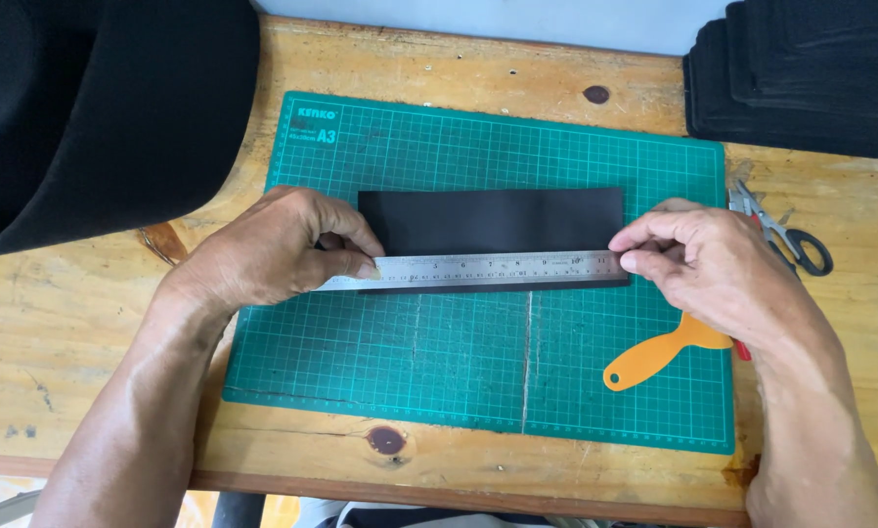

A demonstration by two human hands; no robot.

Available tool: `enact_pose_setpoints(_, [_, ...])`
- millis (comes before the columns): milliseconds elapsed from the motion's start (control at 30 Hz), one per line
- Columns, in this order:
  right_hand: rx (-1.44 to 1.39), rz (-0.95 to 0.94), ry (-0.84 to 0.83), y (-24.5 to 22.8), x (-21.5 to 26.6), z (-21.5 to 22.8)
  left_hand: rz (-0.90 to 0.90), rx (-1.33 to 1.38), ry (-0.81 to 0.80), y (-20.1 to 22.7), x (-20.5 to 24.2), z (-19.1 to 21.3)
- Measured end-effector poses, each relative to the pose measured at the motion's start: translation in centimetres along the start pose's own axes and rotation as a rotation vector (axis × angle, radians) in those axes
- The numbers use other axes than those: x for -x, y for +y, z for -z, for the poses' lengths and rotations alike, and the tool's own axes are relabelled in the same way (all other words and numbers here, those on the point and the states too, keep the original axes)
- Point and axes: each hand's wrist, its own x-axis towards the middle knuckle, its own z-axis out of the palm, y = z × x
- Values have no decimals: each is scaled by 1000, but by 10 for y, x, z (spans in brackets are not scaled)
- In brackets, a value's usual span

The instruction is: Measure and cut black fabric using a ruler and scissors on a cutting mat

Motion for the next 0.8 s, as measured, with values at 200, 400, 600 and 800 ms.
enact_pose_setpoints(200, [58, 89, 43, 15, -9, -5, 18, -1, -1, 3, 1, 0])
enact_pose_setpoints(400, [55, 112, 46, 15, -9, -5, 11, 0, 6, 3, 2, 0])
enact_pose_setpoints(600, [95, 72, 46, 9, -8, -5, 11, -10, 4, 1, 2, 0])
enact_pose_setpoints(800, [239, 62, 88, 18, -8, -10, -172, 24, -38, -16, 3, 1])
